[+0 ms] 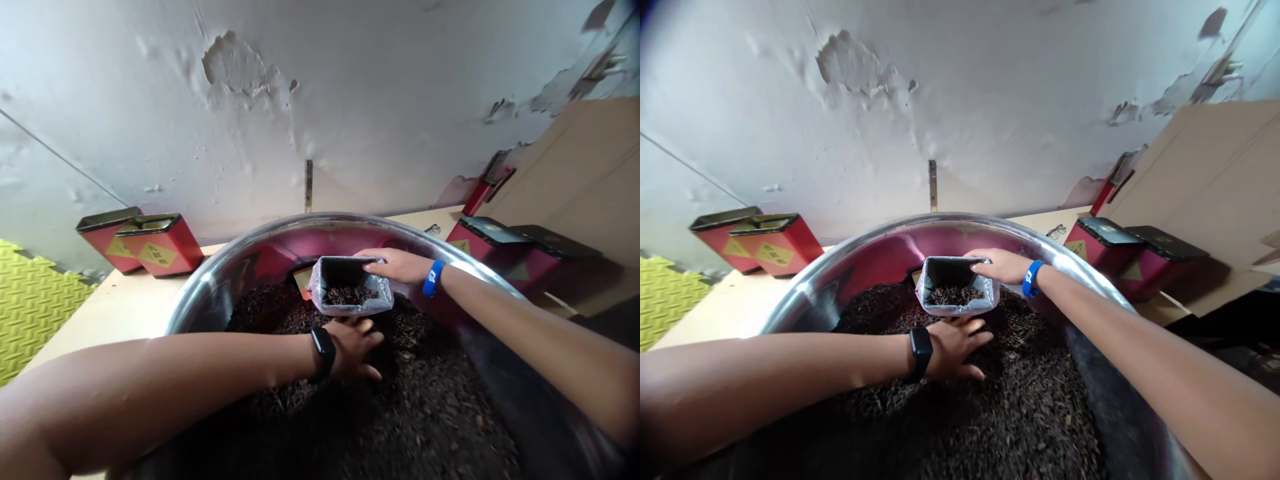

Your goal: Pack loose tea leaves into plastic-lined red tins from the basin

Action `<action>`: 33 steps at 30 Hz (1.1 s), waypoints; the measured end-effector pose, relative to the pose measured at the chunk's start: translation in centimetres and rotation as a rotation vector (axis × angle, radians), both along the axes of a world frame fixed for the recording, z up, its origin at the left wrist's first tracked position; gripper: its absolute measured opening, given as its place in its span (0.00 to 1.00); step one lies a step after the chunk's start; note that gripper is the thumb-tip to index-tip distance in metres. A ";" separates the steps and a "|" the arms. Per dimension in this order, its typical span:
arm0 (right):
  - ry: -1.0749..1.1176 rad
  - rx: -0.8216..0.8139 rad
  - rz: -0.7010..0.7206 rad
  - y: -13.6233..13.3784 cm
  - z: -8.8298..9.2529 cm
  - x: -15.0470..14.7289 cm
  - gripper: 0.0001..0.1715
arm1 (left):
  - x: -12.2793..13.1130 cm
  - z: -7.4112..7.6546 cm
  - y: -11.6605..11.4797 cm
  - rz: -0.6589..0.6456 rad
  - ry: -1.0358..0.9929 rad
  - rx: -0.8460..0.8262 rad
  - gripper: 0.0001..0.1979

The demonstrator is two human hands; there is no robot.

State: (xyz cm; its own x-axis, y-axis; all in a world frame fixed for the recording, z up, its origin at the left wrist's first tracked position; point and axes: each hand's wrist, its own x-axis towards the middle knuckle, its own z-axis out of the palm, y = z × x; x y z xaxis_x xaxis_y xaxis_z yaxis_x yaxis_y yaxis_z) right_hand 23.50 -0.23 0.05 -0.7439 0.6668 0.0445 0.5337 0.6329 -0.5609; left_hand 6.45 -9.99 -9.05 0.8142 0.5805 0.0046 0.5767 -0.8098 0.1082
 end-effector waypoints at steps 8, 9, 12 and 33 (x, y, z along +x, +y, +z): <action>0.013 0.011 -0.017 0.1 -0.1 -0.1 0.23 | -0.5 -0.3 0.9 0.284 0.023 -0.250 0.48; 0.010 0.013 -0.021 0.0 -0.1 -0.2 0.23 | -0.3 0.0 0.8 0.298 0.029 -0.283 0.49; -0.003 0.023 -0.030 0.0 -0.1 -0.2 0.23 | 0.2 0.6 0.3 0.290 0.076 -0.432 0.53; 0.006 0.031 -0.031 0.2 -0.2 -0.2 0.22 | 1.5 3.7 -2.9 0.050 0.217 -0.495 0.36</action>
